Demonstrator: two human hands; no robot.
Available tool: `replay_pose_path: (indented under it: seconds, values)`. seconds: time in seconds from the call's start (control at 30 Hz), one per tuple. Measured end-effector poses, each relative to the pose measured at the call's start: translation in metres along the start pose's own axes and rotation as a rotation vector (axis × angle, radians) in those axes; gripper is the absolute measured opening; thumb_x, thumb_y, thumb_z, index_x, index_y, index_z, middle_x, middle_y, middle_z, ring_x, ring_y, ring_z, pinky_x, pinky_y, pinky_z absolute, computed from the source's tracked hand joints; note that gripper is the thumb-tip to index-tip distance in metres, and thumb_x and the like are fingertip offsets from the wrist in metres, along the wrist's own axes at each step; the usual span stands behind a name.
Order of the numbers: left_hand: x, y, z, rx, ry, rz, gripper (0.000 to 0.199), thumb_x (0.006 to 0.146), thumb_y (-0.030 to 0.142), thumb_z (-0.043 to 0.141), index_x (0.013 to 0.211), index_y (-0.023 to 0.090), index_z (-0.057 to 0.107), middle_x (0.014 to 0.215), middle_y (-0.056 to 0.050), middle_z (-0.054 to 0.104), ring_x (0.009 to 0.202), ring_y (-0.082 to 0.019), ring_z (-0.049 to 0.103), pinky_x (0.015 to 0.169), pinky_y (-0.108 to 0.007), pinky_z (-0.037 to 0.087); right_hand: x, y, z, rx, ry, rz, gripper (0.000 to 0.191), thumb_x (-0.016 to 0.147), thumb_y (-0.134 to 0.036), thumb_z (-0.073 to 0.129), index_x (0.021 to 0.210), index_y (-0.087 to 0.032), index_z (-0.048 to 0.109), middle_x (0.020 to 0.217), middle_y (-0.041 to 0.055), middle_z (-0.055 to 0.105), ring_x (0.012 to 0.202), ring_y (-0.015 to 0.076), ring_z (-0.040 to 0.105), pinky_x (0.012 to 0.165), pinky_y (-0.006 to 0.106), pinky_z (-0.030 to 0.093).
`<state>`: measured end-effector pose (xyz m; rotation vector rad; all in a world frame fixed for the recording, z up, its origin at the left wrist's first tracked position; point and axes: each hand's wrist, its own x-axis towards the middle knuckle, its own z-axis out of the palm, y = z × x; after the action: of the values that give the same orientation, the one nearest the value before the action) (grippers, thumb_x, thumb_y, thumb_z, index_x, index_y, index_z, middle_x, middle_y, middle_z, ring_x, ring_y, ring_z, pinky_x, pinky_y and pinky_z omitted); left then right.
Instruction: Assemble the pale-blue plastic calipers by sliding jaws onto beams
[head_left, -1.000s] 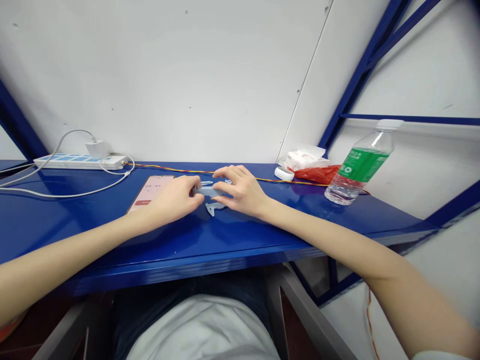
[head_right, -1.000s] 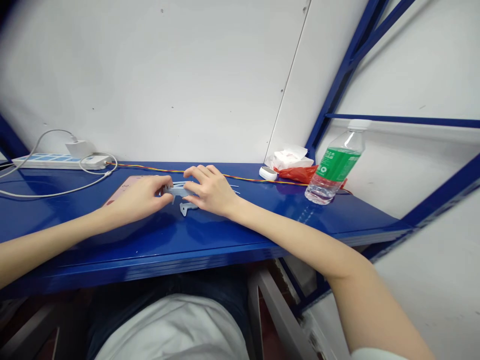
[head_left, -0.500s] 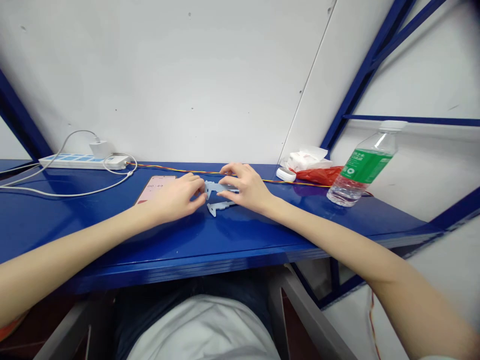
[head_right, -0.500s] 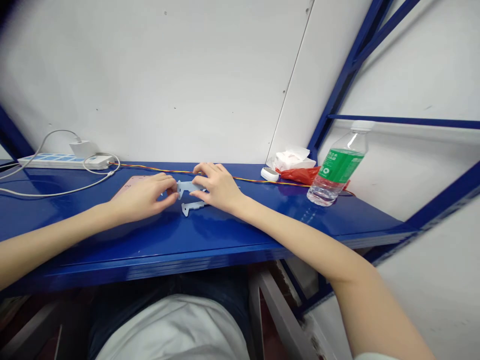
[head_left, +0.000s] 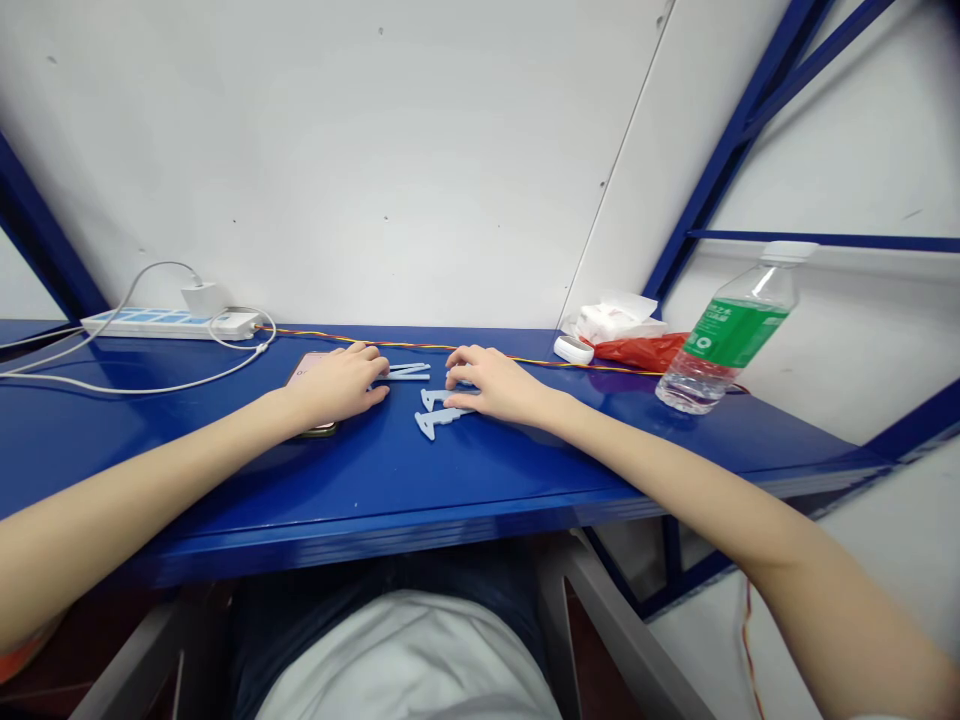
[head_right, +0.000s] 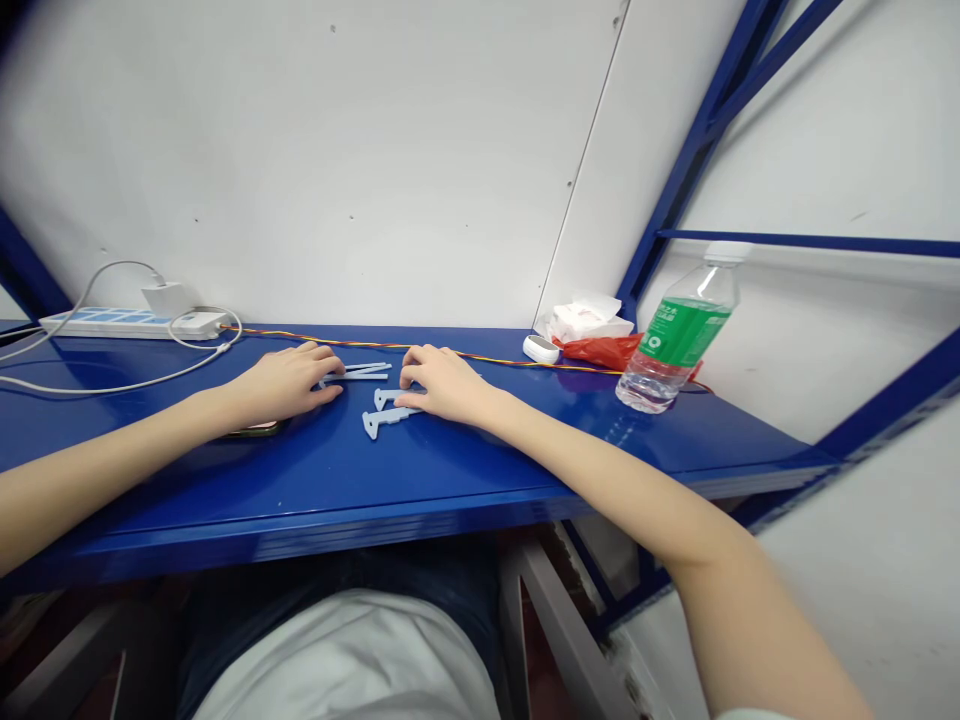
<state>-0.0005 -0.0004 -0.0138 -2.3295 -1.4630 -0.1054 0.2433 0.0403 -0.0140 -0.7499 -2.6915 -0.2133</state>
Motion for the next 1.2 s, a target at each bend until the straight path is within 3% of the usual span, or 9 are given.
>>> replay_pose_path:
  seconds: [0.2,0.37,0.63,0.73,0.87,1.1,1.2]
  values:
    - [0.007,-0.007,0.005,0.061,-0.022,0.027,0.03,0.089,0.028,0.039,0.098,0.015,0.063,0.104,-0.011,0.064,0.103,-0.026,0.055,0.087,-0.038,0.046,-0.001,-0.016,-0.001,-0.023,0.021,-0.02,0.023,0.083,-0.039,0.062,0.08,-0.017,0.067,0.108,0.0096,0.061,0.096,0.0233,0.056,0.085,0.04,0.041]
    - [0.014,-0.018,0.014,0.149,0.036,0.084,0.028,0.087,0.02,0.038,0.086,0.015,0.065,0.092,-0.01,0.066,0.093,-0.024,0.058,0.081,-0.035,0.046,0.001,-0.005,-0.004,-0.047,0.021,0.089,0.021,0.085,-0.036,0.059,0.092,-0.017,0.065,0.106,0.0099,0.061,0.096,0.0235,0.057,0.082,0.038,0.042]
    - [0.017,-0.018,0.005,0.158,-0.039,0.111,0.024,0.087,0.019,0.042,0.084,0.014,0.065,0.093,-0.011,0.065,0.092,-0.024,0.058,0.079,-0.034,0.044,0.003,0.021,-0.007,-0.156,-0.211,0.332,0.018,0.088,-0.03,0.055,0.094,-0.017,0.066,0.109,0.0108,0.06,0.097,0.025,0.056,0.078,0.035,0.041]
    - [0.016,-0.018,0.001,0.171,-0.054,0.128,0.02,0.085,0.02,0.046,0.081,0.014,0.065,0.091,-0.01,0.066,0.091,-0.024,0.058,0.076,-0.034,0.043,0.004,0.023,-0.006,-0.125,-0.22,0.29,0.016,0.088,-0.027,0.054,0.094,-0.016,0.065,0.111,0.0113,0.059,0.1,0.0255,0.055,0.081,0.035,0.041]
    - [0.015,-0.02,-0.002,0.207,0.018,0.164,0.017,0.083,0.02,0.049,0.079,0.014,0.064,0.087,-0.009,0.067,0.087,-0.023,0.059,0.071,-0.032,0.042,0.004,0.023,-0.006,-0.088,-0.223,0.218,0.014,0.087,-0.021,0.052,0.091,-0.016,0.065,0.116,0.0114,0.058,0.104,0.0259,0.053,0.086,0.037,0.04]
    - [0.01,-0.016,-0.007,0.249,0.12,0.202,0.015,0.084,0.023,0.051,0.08,0.013,0.063,0.083,-0.009,0.067,0.081,-0.022,0.06,0.069,-0.032,0.042,-0.001,0.026,-0.009,-0.156,-0.24,0.263,0.014,0.085,-0.018,0.051,0.09,-0.016,0.064,0.111,0.012,0.059,0.101,0.0272,0.053,0.085,0.04,0.041]
    - [0.009,-0.013,-0.007,0.282,0.148,0.229,0.015,0.084,0.022,0.051,0.08,0.014,0.062,0.081,-0.008,0.067,0.08,-0.022,0.06,0.068,-0.032,0.042,-0.002,0.026,-0.007,-0.129,-0.2,0.165,0.012,0.085,-0.019,0.051,0.084,-0.017,0.064,0.115,0.0115,0.058,0.103,0.0263,0.052,0.087,0.039,0.04]
